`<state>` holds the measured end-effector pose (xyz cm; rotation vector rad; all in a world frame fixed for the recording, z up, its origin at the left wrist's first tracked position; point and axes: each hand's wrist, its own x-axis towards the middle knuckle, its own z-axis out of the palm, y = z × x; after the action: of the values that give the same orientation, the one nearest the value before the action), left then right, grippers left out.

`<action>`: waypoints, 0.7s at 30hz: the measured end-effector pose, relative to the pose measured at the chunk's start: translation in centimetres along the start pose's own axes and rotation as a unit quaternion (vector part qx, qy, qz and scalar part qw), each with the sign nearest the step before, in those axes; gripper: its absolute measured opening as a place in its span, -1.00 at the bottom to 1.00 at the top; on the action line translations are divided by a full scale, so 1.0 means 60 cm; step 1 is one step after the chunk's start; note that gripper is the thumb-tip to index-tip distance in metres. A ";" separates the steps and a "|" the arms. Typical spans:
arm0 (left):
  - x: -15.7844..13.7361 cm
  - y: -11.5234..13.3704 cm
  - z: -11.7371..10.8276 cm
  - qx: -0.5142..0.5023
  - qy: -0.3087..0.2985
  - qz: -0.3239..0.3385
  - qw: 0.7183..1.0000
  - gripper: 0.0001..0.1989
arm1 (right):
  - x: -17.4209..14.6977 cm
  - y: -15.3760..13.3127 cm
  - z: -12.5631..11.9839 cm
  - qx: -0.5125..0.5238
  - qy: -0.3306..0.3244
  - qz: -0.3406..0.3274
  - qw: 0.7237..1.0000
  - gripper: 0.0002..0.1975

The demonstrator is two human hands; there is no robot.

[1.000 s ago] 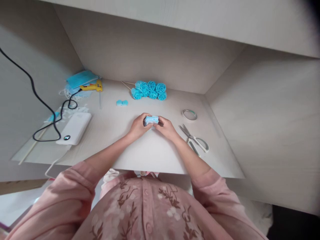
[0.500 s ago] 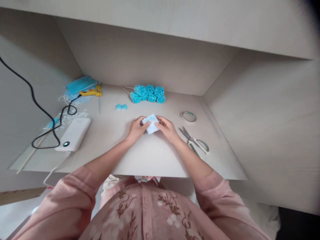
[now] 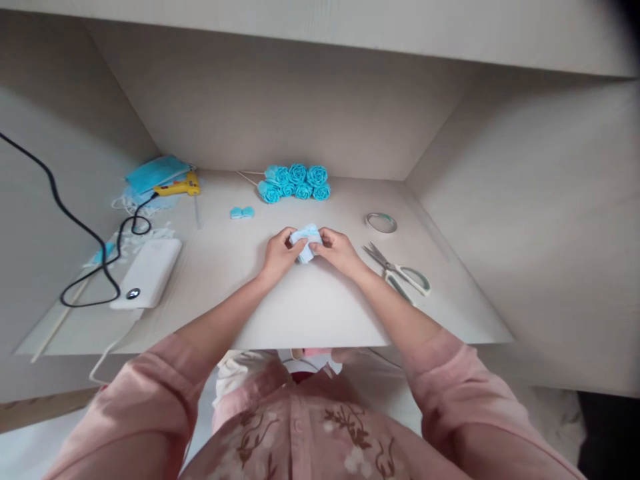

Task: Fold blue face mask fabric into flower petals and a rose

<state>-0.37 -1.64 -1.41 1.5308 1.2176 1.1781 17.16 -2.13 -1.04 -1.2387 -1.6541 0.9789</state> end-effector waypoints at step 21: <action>0.016 -0.002 0.005 0.137 -0.025 0.045 0.989 -0.80 | 0.012 0.012 -0.009 -0.240 0.031 -0.057 0.969 -0.88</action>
<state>0.01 -0.70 -1.44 1.8248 1.3312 1.0546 17.79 -1.23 -1.41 -1.4461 -1.9558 0.4718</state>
